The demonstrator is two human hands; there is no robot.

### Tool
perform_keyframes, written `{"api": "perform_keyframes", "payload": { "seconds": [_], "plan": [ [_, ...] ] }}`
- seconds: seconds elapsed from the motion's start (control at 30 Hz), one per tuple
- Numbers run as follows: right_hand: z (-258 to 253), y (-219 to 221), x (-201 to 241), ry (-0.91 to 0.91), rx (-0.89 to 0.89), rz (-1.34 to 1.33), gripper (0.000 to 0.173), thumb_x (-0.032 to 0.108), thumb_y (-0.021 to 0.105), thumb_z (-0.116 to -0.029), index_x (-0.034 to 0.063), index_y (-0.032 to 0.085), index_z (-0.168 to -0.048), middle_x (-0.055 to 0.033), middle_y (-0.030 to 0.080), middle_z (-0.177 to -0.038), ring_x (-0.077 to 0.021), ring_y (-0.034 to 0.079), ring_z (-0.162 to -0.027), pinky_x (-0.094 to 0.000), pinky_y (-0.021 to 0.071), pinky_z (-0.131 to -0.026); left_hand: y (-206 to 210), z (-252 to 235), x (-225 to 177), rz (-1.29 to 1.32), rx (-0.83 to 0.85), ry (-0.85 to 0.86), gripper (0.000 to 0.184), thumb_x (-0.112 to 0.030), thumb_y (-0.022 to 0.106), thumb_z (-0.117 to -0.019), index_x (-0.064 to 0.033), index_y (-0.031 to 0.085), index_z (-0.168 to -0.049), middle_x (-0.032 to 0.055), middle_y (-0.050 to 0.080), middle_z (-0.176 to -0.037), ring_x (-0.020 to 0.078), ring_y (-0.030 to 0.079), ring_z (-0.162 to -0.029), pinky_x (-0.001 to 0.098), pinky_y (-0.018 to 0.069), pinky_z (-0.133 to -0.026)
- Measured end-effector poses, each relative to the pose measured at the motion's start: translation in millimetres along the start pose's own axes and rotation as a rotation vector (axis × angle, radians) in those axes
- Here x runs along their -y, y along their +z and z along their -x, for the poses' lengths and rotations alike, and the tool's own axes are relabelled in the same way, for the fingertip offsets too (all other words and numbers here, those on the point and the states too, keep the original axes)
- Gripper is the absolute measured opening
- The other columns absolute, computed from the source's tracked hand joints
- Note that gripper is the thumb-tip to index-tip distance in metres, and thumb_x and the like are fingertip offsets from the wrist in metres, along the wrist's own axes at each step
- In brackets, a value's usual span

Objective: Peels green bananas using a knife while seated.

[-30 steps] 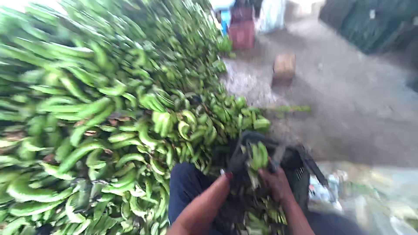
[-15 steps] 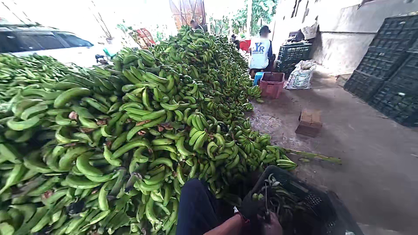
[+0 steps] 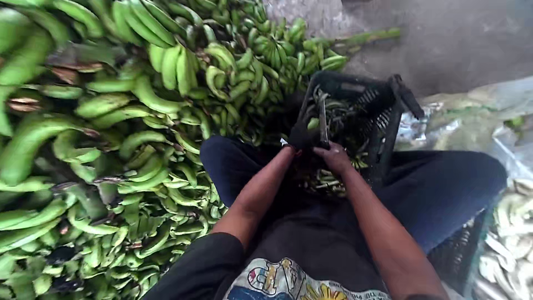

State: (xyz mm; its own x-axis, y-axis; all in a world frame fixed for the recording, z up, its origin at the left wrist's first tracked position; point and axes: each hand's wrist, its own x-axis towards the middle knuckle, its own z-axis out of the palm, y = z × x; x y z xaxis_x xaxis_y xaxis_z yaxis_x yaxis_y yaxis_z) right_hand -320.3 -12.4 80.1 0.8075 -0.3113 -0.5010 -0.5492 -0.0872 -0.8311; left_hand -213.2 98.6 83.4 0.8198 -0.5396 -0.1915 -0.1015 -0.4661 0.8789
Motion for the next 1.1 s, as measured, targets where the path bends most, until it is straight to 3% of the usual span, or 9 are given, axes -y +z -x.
{"api": "perform_keyframes", "payload": {
  "seconds": [0.07, 0.13, 0.33, 0.43, 0.53, 0.7, 0.8, 0.93, 1.1],
  "plan": [
    [8, 1, 6, -0.062, -0.092, 0.024, 0.049, 0.035, 0.065, -0.1017, 0.0121, 0.056, -0.144, -0.0128, 0.067, -0.105, -0.0199, 0.062, -0.078, -0.0437, 0.0553, -0.072, -6, 0, 0, 0.094, -0.103, -0.200, 0.056, -0.029, 0.068, -0.0990, -0.0131, 0.048, -0.149, 0.0193, 0.059, -0.140, 0.0366, 0.061, -0.120, 0.0565, 0.0480, -0.101],
    [16, 7, 4, -0.028, -0.140, 0.028, 0.054, 0.047, 0.061, -0.1020, 0.0156, 0.052, -0.145, -0.0106, 0.065, -0.098, -0.0206, 0.061, -0.072, -0.0437, 0.0551, -0.067, -3, -23, 40, 0.084, -0.318, -0.196, 0.057, -0.048, 0.066, -0.0957, -0.0150, 0.057, -0.142, 0.0157, 0.070, -0.120, 0.0302, 0.069, -0.107, 0.0538, 0.0550, -0.095],
    [20, 30, -54, 0.150, 0.021, 0.117, 0.054, 0.052, 0.041, -0.1090, 0.0072, 0.057, -0.133, -0.0113, 0.061, -0.087, -0.0245, 0.058, -0.067, -0.0463, 0.0528, -0.063, -17, -32, 94, 0.221, -0.301, -0.538, 0.059, -0.052, 0.047, -0.1053, -0.0047, 0.061, -0.137, 0.0211, 0.061, -0.137, 0.0343, 0.056, -0.130, 0.0554, 0.0429, -0.110],
    [18, 25, -47, 0.074, 0.013, 0.233, 0.052, 0.048, 0.040, -0.1106, 0.0028, 0.062, -0.126, -0.0155, 0.066, -0.093, -0.0295, 0.065, -0.080, -0.0520, 0.0546, -0.078, -2, -23, 92, 0.137, -0.340, -0.570, 0.066, -0.054, 0.031, -0.1091, -0.0015, 0.057, -0.140, 0.0248, 0.060, -0.137, 0.0371, 0.056, -0.131, 0.0556, 0.0426, -0.111],
    [20, 26, -45, 0.119, 0.077, 0.279, 0.056, 0.049, 0.034, -0.1115, 0.0035, 0.065, -0.122, -0.0142, 0.065, -0.091, -0.0270, 0.064, -0.075, -0.0502, 0.0546, -0.074, -3, 3, 46, 0.369, -0.444, -0.699, 0.060, -0.045, 0.046, -0.1081, -0.0007, 0.042, -0.149, 0.0242, 0.055, -0.140, 0.0330, 0.056, -0.128, 0.0483, 0.0450, -0.109],
    [19, 35, -50, 0.247, 0.136, 0.257, 0.057, 0.051, 0.031, -0.1116, 0.0042, 0.062, -0.118, -0.0113, 0.062, -0.084, -0.0225, 0.059, -0.062, -0.0432, 0.0540, -0.061, 4, 10, 43, 0.440, -0.579, -0.711, 0.058, -0.043, 0.049, -0.1078, -0.0037, 0.043, -0.149, 0.0218, 0.060, -0.135, 0.0301, 0.061, -0.122, 0.0462, 0.0485, -0.105],
    [22, 35, -40, 0.195, 0.117, 0.354, 0.056, 0.048, 0.029, -0.1126, 0.0023, 0.062, -0.113, -0.0141, 0.063, -0.086, -0.0273, 0.063, -0.072, -0.0477, 0.0541, -0.069, 4, 10, 45, 0.400, -0.552, -0.720, 0.059, -0.046, 0.050, -0.1066, -0.0062, 0.042, -0.150, 0.0207, 0.061, -0.134, 0.0299, 0.061, -0.122, 0.0472, 0.0491, -0.104],
    [18, 37, -21, 0.154, 0.130, 0.513, 0.059, 0.042, 0.029, -0.1136, -0.0061, 0.062, -0.121, -0.0285, 0.065, -0.118, -0.0408, 0.063, -0.116, -0.0602, 0.0461, -0.100, 9, 8, 46, 0.328, -0.540, -0.681, 0.057, -0.042, 0.050, -0.1073, -0.0071, 0.042, -0.151, 0.0197, 0.059, -0.138, 0.0294, 0.060, -0.124, 0.0465, 0.0474, -0.106],
    [-12, 60, -12, 0.216, 0.170, 0.604, 0.063, 0.043, 0.021, -0.1136, -0.0055, 0.058, -0.131, -0.0267, 0.061, -0.134, -0.0388, 0.058, -0.131, -0.0583, 0.0449, -0.107, 18, 3, 68, 0.271, -0.587, -0.637, 0.058, -0.041, 0.052, -0.1062, -0.0055, 0.042, -0.151, 0.0198, 0.060, -0.137, 0.0281, 0.061, -0.124, 0.0443, 0.0482, -0.106]
  ]
}}
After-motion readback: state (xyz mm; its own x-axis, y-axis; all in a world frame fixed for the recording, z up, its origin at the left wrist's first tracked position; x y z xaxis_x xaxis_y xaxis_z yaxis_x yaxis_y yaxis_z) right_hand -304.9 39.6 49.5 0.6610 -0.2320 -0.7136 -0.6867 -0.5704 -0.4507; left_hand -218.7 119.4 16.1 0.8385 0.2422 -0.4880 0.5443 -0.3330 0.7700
